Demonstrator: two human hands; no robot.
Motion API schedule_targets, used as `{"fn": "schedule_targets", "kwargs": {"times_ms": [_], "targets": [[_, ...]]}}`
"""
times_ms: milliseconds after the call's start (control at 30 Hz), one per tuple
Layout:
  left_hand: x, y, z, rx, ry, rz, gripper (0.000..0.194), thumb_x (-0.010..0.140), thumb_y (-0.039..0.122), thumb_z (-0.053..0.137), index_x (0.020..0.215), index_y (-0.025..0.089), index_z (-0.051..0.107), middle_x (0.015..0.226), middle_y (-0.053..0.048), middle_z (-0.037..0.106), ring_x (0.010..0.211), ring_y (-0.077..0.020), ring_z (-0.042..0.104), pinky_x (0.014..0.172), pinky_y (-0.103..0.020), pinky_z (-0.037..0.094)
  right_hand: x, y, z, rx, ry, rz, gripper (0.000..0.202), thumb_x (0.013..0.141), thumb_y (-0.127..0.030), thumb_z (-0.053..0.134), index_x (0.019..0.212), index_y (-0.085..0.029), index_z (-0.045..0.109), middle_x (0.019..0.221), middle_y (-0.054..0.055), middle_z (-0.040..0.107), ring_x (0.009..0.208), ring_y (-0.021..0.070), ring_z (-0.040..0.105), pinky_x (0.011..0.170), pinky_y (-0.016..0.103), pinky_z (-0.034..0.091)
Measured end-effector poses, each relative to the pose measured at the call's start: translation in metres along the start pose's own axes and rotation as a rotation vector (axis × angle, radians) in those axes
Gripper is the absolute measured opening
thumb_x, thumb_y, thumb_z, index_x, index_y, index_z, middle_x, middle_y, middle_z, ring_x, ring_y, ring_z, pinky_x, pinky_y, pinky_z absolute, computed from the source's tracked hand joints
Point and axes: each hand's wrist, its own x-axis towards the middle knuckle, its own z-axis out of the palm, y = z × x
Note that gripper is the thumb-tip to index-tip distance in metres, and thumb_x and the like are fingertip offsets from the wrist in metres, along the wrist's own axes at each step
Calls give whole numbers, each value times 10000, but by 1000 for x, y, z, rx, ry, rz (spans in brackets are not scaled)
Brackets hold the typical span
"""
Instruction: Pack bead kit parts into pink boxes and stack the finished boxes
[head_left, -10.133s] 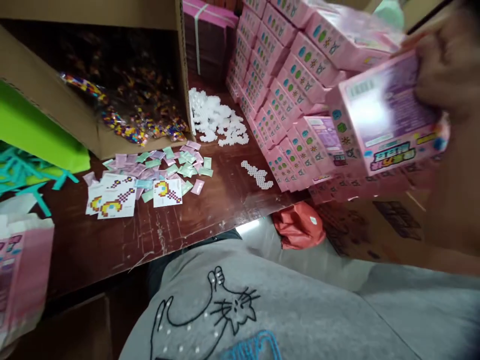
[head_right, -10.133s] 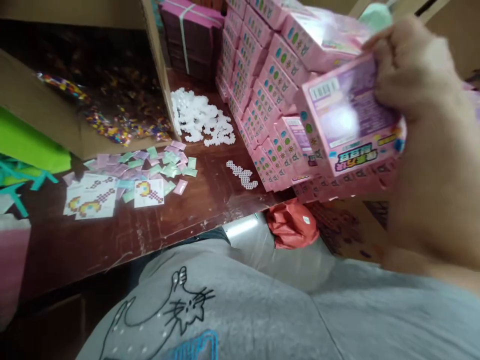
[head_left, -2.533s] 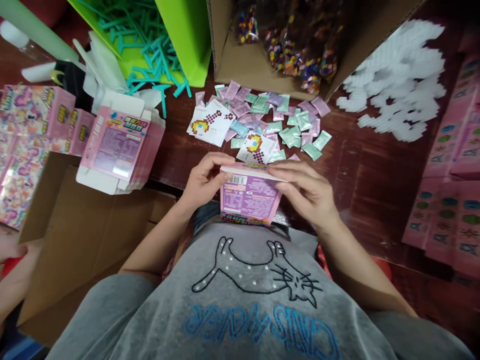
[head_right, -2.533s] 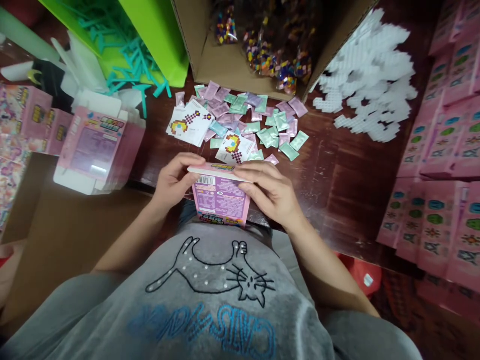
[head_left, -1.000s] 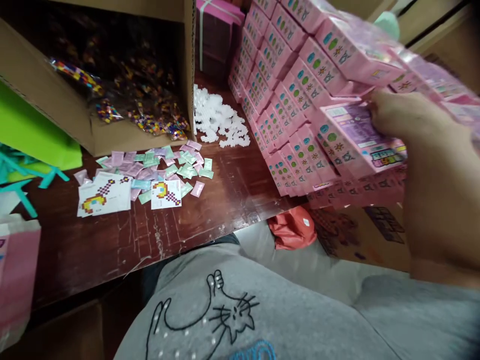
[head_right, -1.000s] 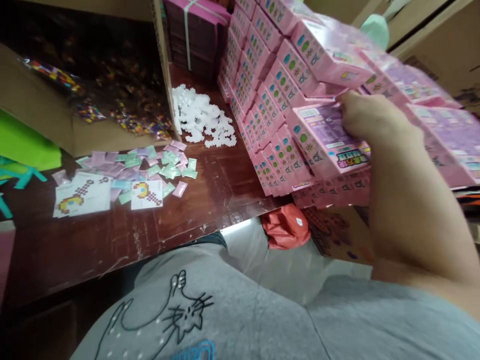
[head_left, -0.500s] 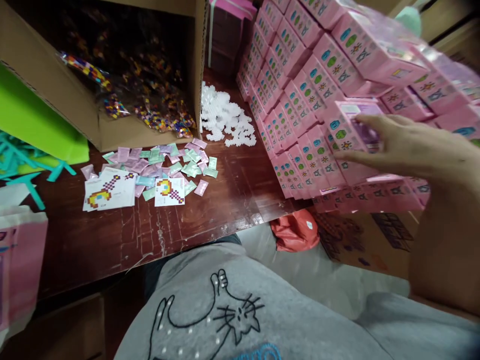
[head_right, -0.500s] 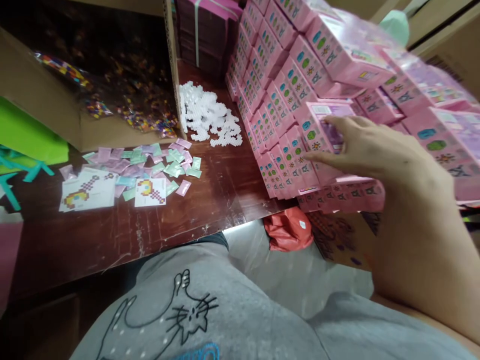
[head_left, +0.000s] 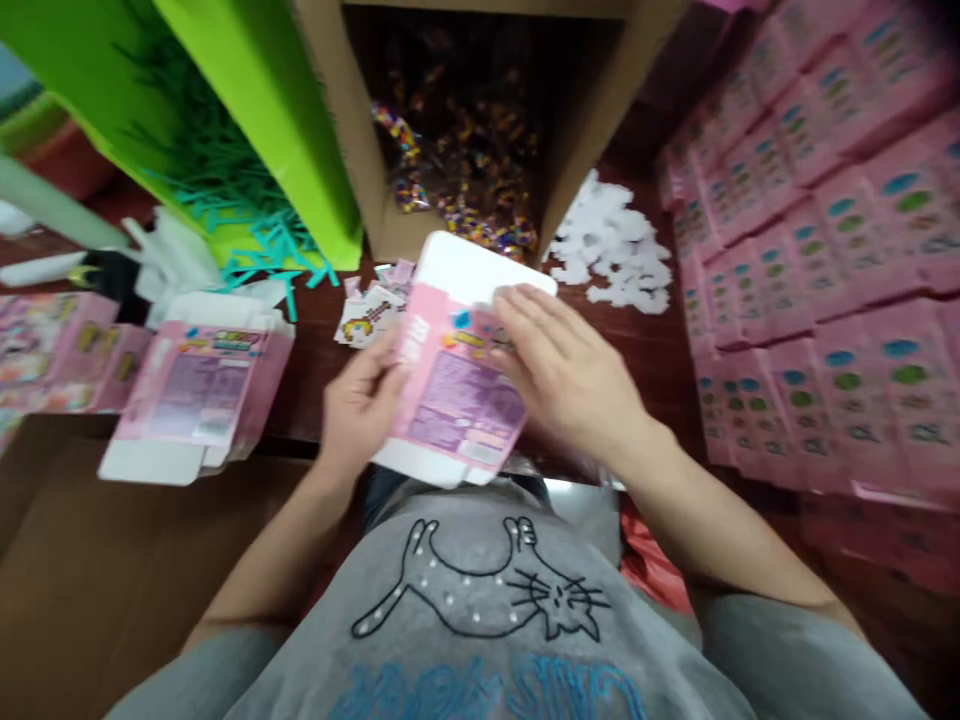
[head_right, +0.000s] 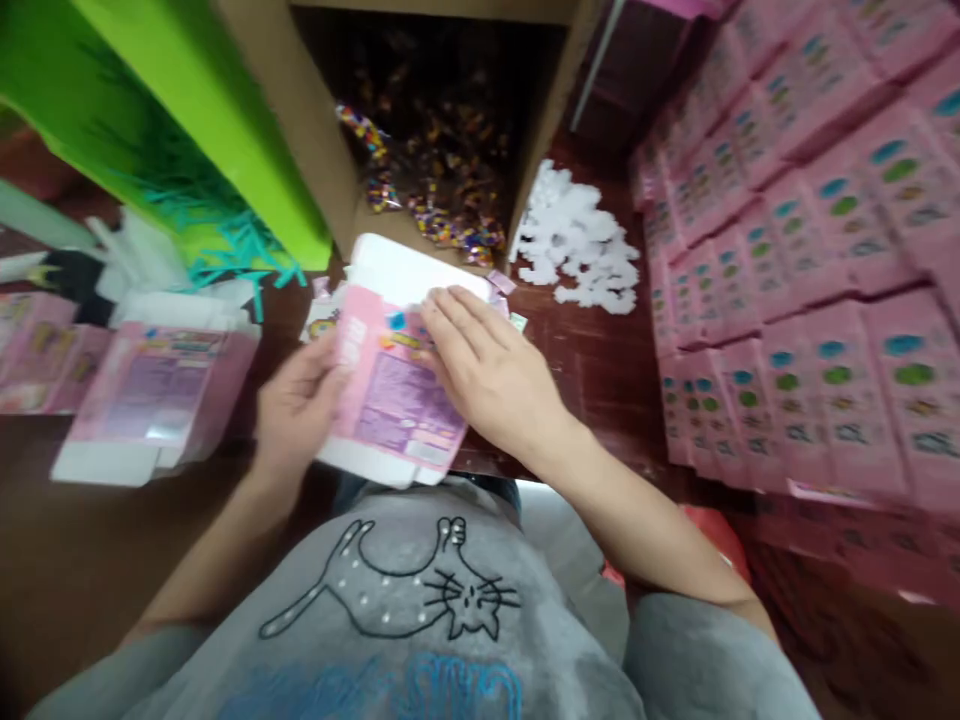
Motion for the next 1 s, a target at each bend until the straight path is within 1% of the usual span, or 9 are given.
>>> {"fn": "schedule_targets", "kwargs": {"times_ms": [100,200,333,467,567,667,800,900,1000], "targets": [[-15,-3,0,13,28,-24,464,1079,479,745,1489,264,761,1483,-96,795,1387,-285,752,1249,-465,589,17,-12,51,133,36,114,249,1125,-290,673,1340,-205,764,1288,130,837,1201,292,799,1042,495,696],[-24,-4,7,33,-151,-49,544,987,539,845,1434,235,784,1319,-93,847,1241,-296,803,1110,-432,648,23,-16,56,385,94,95,140,1067,-232,756,1203,-265,761,1082,52,835,966,228,800,850,398,692],[-22,-12,5,-78,-355,-253,499,1022,645,762,1201,184,828,1011,-53,848,927,-244,807,870,-366,667,21,-6,57,435,157,-127,304,1015,-156,792,1267,-323,764,1124,46,826,1065,256,799,962,449,679],[-10,-39,-8,-233,-177,-232,836,893,696,894,1546,241,639,1450,-130,763,1270,-329,769,1073,-463,653,1,19,85,477,202,151,738,949,-348,913,1616,-397,601,1618,103,650,1480,360,644,1191,577,602],[-3,-61,-16,-296,-203,-157,1195,789,644,1002,1745,349,348,1693,-144,566,1463,-369,665,1180,-524,598,-21,33,105,875,-4,480,668,1033,-495,809,1644,-439,547,1612,61,659,1378,285,716,1122,514,655],[1,-72,-21,-313,-298,-181,897,852,572,982,1574,323,510,1382,-90,725,1155,-265,761,984,-401,648,-37,41,111,1118,-196,633,457,1017,-533,825,1435,-386,713,1355,38,782,1082,216,791,975,417,691],[9,-63,-24,-177,-225,-166,357,1063,592,754,1125,247,688,1183,-67,763,1081,-218,740,958,-361,623,-41,46,107,951,-173,462,191,1024,-487,818,1089,-307,835,1138,47,792,1120,239,763,1043,452,656],[18,-53,-23,-90,-86,-163,356,1074,608,731,1069,254,692,1190,-73,781,1108,-225,755,995,-385,632,-40,45,108,859,6,401,277,1043,-400,795,1316,-352,803,1397,62,760,1348,256,720,1151,500,620],[25,-45,-25,-111,-94,-177,397,1023,607,807,1226,283,699,1095,-50,800,988,-203,777,932,-366,652,-36,42,106,895,67,402,453,1064,-365,768,1510,-382,693,1312,44,802,1205,220,786,1058,458,666]]}}
